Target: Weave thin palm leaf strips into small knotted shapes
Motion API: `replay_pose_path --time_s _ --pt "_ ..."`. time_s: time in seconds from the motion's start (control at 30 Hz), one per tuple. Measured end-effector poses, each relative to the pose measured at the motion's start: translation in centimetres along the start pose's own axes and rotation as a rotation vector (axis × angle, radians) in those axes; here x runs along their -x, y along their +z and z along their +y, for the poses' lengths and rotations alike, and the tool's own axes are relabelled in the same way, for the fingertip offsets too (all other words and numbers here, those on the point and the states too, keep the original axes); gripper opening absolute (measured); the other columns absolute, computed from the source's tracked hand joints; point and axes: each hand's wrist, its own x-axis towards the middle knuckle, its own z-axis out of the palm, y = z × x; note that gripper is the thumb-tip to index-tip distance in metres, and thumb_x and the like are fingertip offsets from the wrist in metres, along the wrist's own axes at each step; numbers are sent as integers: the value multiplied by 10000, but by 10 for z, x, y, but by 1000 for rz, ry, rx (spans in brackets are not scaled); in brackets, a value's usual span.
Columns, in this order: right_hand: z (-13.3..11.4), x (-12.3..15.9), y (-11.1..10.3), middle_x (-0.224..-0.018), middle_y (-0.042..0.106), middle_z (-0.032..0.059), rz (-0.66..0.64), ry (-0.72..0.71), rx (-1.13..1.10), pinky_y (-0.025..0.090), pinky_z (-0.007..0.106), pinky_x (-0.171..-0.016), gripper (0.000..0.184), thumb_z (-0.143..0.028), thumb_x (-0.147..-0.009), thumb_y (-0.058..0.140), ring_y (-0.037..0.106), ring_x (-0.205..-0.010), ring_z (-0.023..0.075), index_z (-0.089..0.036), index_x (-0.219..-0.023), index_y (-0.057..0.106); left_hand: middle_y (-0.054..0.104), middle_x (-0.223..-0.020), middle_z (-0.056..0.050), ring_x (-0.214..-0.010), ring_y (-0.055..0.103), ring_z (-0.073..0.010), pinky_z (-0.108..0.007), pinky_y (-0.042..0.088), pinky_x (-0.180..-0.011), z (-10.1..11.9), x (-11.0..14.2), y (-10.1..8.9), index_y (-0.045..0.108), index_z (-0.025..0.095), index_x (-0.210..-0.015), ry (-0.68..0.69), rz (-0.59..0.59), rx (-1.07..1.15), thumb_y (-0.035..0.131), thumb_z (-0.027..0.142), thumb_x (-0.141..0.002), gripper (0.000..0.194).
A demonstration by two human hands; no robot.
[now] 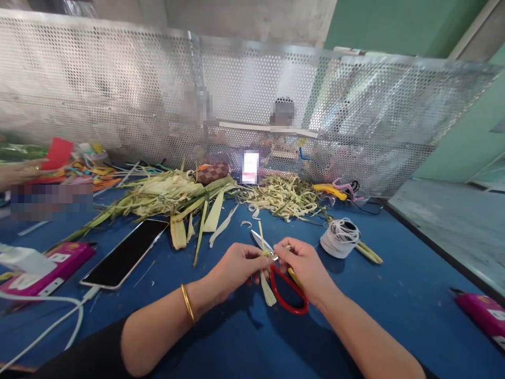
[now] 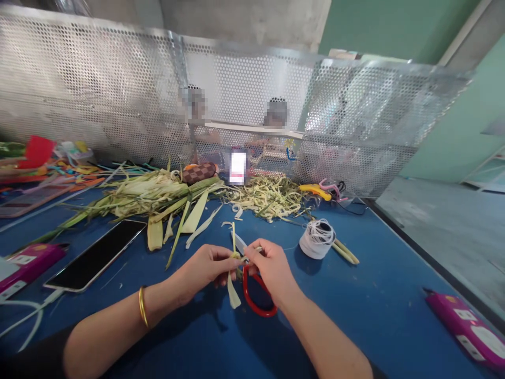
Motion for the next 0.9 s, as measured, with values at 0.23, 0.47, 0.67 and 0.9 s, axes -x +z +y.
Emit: replay_pose_path --time_s 0.23,0.47,0.67,0.9 --pt "5 -5 0 -454 501 -56 144 -97 32 368 247 -521 283 -435 -705 643 462 -459 109 -187 -608 548 556 -500 11 -434 441 -72 -210 326 -451 0 1 1 600 141 -532 -9 -39 28 680 381 -638 274" --pt "6 -7 -6 -476 512 -48 181 -168 188 370 259 -545 277 -431 -764 601 467 -484 123 -199 -628 536 566 -510 15 -429 468 -66 -206 355 -479 1 1 0 589 139 -536 -12 10 75 686 384 -650 288" --pt "8 -8 -14 -671 606 21 299 -412 474 434 304 -634 187 -351 -835 543 557 -647 174 -187 -766 601 587 -530 6 -430 480 -66 -202 371 -476 -2 -1 -1 633 128 -593 -38 37 136 713 385 -635 272" --pt "1 12 8 -803 605 44 -115 -1304 1336 395 364 -792 212 -150 -908 426 538 -757 182 -187 -968 625 618 -579 -14 -519 528 -91 -205 395 -525 -11 -7 -1 660 106 -653 -59 120 408 782 373 -563 307"
